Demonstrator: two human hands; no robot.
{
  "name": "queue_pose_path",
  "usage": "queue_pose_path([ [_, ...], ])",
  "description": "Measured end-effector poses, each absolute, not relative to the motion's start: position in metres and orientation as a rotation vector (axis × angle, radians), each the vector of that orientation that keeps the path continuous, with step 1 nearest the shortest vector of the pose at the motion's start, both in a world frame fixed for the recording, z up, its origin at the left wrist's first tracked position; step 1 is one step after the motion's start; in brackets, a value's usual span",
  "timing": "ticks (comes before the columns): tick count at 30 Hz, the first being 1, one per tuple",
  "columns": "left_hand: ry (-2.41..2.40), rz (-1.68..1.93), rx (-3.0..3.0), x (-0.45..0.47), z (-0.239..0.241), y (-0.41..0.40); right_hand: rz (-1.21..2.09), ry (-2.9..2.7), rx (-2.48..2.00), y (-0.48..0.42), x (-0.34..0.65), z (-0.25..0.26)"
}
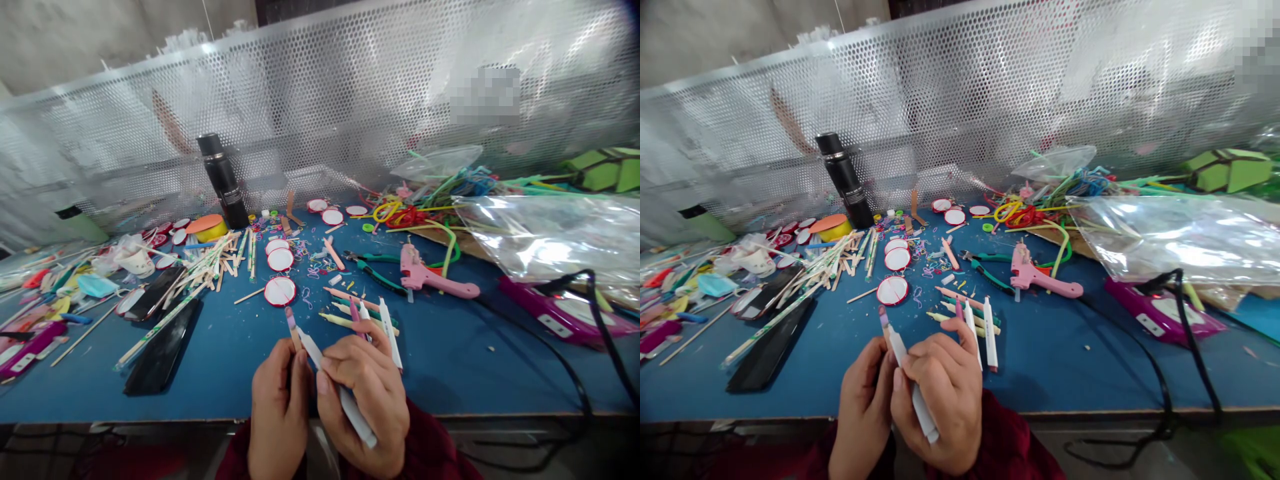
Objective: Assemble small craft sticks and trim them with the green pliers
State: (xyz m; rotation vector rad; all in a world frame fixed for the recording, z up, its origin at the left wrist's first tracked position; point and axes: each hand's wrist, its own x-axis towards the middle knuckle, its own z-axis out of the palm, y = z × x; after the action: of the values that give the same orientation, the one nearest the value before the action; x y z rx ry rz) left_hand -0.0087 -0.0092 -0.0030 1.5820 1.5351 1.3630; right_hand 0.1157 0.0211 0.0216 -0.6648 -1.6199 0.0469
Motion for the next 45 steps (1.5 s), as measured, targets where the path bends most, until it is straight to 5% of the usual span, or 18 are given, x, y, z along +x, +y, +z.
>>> queue_pose_path([
  [45, 1.472, 1.400, 1.580, -0.0099, -0.0061, -0.0065, 0.034, -1.641, -0.658, 0.0201, 0.1158, 0.0262],
])
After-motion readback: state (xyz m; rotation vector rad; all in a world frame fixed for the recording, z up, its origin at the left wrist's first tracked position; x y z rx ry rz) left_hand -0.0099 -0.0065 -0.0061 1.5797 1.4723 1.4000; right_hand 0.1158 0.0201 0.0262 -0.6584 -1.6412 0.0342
